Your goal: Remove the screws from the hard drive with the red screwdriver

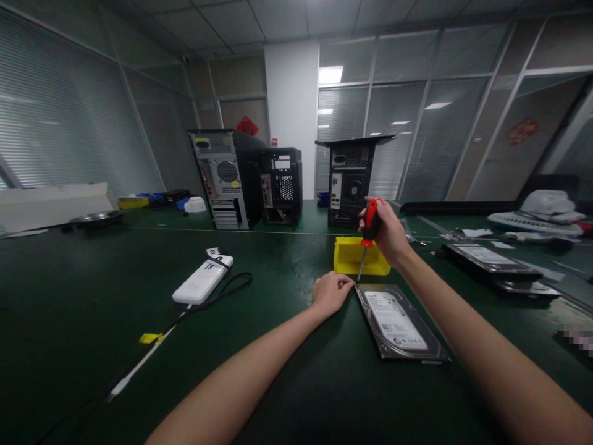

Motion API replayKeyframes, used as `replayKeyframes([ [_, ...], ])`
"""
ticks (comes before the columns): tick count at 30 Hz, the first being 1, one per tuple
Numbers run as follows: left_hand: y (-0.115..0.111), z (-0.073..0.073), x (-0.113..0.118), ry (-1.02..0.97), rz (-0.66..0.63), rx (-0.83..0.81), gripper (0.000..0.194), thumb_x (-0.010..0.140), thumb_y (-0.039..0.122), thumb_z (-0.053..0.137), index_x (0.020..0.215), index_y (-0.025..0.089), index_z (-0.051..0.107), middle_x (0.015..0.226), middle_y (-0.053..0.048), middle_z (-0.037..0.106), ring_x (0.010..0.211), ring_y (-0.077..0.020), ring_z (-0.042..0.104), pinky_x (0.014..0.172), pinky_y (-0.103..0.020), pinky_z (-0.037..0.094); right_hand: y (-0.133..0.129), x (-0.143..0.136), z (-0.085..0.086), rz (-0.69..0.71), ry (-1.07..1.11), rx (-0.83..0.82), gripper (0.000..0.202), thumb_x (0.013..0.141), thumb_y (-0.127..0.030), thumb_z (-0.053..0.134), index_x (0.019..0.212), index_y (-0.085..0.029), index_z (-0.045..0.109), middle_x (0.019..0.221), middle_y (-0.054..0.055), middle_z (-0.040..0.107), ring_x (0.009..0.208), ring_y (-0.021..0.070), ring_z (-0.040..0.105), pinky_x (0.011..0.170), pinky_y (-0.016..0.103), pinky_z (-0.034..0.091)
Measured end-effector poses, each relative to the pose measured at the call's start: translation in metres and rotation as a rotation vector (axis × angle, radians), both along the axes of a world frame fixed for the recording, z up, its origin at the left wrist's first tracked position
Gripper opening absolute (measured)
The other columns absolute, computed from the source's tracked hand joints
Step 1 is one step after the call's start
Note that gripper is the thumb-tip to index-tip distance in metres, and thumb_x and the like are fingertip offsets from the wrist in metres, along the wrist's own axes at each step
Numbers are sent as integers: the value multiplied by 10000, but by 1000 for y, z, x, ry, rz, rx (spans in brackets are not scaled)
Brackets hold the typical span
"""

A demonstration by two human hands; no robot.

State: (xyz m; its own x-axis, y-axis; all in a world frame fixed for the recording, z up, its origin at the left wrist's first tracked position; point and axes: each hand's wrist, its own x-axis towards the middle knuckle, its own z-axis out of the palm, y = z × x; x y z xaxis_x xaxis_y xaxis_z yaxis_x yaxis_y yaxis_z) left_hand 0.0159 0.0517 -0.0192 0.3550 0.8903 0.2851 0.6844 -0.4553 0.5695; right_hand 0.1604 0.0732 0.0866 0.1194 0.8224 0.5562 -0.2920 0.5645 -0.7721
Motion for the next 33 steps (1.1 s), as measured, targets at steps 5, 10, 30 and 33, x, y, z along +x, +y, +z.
replayKeyframes([
  [5,-1,1,-1,4,-6,-3,251,848,348,496,951,288,717,940,-2,688,831,-167,608,740,-253,436,3,3,0,-98,-26,66,350,764,-437,608,1083,-313,538,838,-31,617,629,103,591,557,240,513],
  [10,-1,1,0,5,-8,-5,247,849,353,499,947,291,716,932,1,687,827,-167,609,745,-258,437,1,0,2,-128,-21,47,313,735,-440,650,968,-259,547,771,-41,590,593,84,564,517,209,496],
  [30,0,-1,0,15,-13,19,263,858,369,481,951,293,715,934,-3,691,837,-175,613,742,-263,443,-2,-5,3,7,52,2,333,733,-472,638,907,-208,534,657,-48,567,499,73,508,493,212,470],
  [33,-1,1,0,20,-17,12,267,859,366,478,962,295,713,944,-4,691,842,-178,613,747,-267,445,-1,-6,3,-48,32,28,345,701,-445,690,831,-224,459,614,-70,553,469,66,489,480,201,454],
])
